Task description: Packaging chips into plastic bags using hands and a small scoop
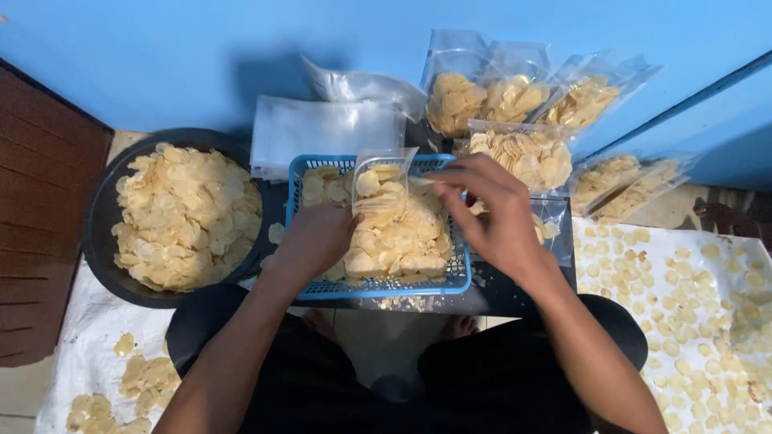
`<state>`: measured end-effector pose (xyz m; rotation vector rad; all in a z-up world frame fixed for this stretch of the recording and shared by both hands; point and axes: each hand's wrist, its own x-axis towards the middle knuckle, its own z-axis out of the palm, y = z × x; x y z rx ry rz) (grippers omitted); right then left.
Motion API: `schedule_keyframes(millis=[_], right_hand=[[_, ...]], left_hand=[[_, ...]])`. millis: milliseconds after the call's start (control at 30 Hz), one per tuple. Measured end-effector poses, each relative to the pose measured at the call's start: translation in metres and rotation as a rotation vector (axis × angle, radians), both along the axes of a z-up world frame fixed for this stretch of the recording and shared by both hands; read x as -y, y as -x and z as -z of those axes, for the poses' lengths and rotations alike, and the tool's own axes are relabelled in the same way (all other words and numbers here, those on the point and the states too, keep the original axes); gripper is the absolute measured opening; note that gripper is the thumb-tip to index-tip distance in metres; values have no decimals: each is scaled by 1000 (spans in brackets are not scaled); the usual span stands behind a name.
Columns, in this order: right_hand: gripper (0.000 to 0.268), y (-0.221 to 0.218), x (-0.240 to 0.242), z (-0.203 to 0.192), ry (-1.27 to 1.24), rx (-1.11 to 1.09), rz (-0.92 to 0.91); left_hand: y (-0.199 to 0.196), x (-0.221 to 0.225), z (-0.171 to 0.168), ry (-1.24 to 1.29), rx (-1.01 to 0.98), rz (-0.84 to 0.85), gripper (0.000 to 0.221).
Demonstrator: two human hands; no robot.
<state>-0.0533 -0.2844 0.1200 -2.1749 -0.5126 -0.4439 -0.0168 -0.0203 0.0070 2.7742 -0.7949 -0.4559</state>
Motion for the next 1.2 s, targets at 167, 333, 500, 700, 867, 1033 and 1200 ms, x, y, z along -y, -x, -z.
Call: schedule_keyframes(millis=[167,333,500,700,867,1033,1200], right_hand=[[12,-7,-23,-24,467,170,-106],[9,-6,-28,-20,571,264,-72],[15,-6,-26,-6,690,341,-17],[17,-3,-27,32,734,194,-28],[18,6,-24,17,658,198,-53],[24,8,0,23,260,151,-108],[120,13,35,19,51,-32,-54]], left_hand=[[1,6,2,54,105,63,42],[4,8,3,9,143,111,33],[8,15,7,-103,170,126,33],[4,13,33,-69,205,124,31],[2,13,26,-87,117,87,33],[5,17,8,-169,106,-38,40],[4,25,-24,152,271,67,31]])
